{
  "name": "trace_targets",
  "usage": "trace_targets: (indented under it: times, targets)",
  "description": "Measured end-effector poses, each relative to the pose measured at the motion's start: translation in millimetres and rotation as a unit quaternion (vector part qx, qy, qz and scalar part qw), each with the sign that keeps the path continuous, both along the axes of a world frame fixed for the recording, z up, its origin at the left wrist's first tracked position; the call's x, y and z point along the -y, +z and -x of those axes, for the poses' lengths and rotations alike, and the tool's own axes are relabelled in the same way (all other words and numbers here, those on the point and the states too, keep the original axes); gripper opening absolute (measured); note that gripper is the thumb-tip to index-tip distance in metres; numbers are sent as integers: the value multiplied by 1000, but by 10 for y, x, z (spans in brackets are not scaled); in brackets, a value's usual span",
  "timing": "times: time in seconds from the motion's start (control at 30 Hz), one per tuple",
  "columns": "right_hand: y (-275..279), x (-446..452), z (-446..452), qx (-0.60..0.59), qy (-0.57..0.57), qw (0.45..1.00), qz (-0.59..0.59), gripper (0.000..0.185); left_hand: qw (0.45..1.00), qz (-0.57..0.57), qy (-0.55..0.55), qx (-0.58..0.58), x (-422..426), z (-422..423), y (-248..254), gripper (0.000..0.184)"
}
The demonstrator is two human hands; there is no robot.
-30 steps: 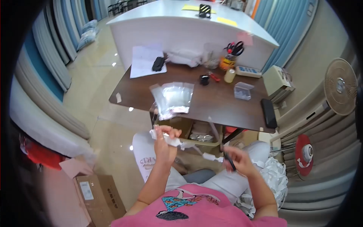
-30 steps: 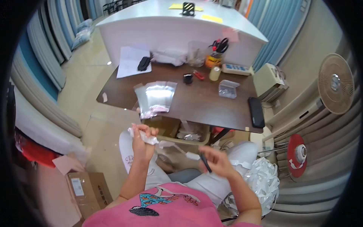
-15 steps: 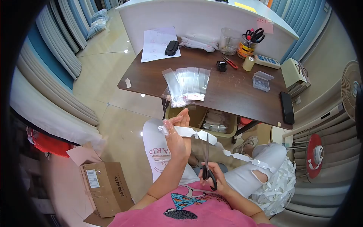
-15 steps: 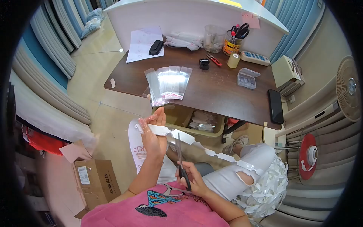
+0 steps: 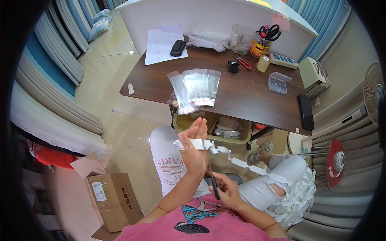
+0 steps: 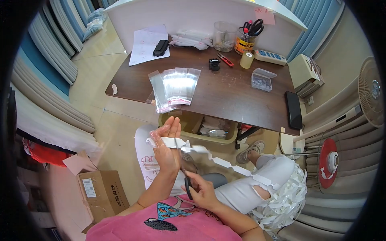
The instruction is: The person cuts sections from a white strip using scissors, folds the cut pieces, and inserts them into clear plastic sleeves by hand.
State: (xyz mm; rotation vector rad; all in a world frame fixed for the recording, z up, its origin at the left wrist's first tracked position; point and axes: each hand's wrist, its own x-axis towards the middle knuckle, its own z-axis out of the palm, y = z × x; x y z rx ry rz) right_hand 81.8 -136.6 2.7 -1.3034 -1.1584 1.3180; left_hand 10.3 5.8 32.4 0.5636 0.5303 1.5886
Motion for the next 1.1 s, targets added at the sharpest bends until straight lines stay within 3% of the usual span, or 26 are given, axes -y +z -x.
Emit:
trace_targets:
  times: [0.07,0.17,0.23,0.3,0.33,0.4,0.47,0.53,0.63,0.7,0.77,0.8,0.9,0.97,1.03,1.1]
  targets:
    - [93,-142,-164,104,-110,983,-100,39,1000,22,12,11,-8,-4,2,40]
    - [571,-704,-766,368,-226,898,-87,23,999,32,-33,-13,-43,128,-119,37]
    - [416,-1134,-1285,527,-234,797,-182,18,984,61,-148,76,-101,156,-135,36]
    - [512,-1460,-1546,610,-174,759,-150,17,979,85,-169,82,-145,141,-139,37]
    - [528,-1485,-1551,610,-180,756,-152,17,962,62,-231,130,-167,193,-234,38]
    - [554,-1522,-1499,721,-96,654,-210,18,939,37,-292,175,-197,209,-262,39]
    - [745,-1356,-1127,488,42,846,-211,16,979,28,-198,38,-131,176,-176,43]
    - [654,-1199,-788,233,166,947,-148,21,981,40,-191,3,-63,151,-100,44]
    - [397,-1008,-384,138,105,975,-141,20,977,30,-204,-62,-11,144,-112,48]
    - [215,-975,-295,0,29,998,-58,20,970,8,-226,-93,-13,159,-137,49]
    - [209,-956,-292,-18,-21,998,-60,19,941,-47,-334,18,-23,178,-140,44]
    - [224,-937,-306,-32,-65,995,-62,17,940,-46,-337,19,-3,176,-133,44]
    - [363,-873,-408,33,-60,998,-1,14,956,21,-292,-23,47,218,-190,30]
    - [418,-834,-439,57,-40,998,-11,14,963,63,-235,-120,-25,323,-404,13]
    - [430,-826,-479,81,-20,996,-21,15,965,89,-227,-95,-24,328,-281,10]
    - [412,-846,-530,-81,17,989,-123,16,967,114,-219,-71,-33,357,-240,10]
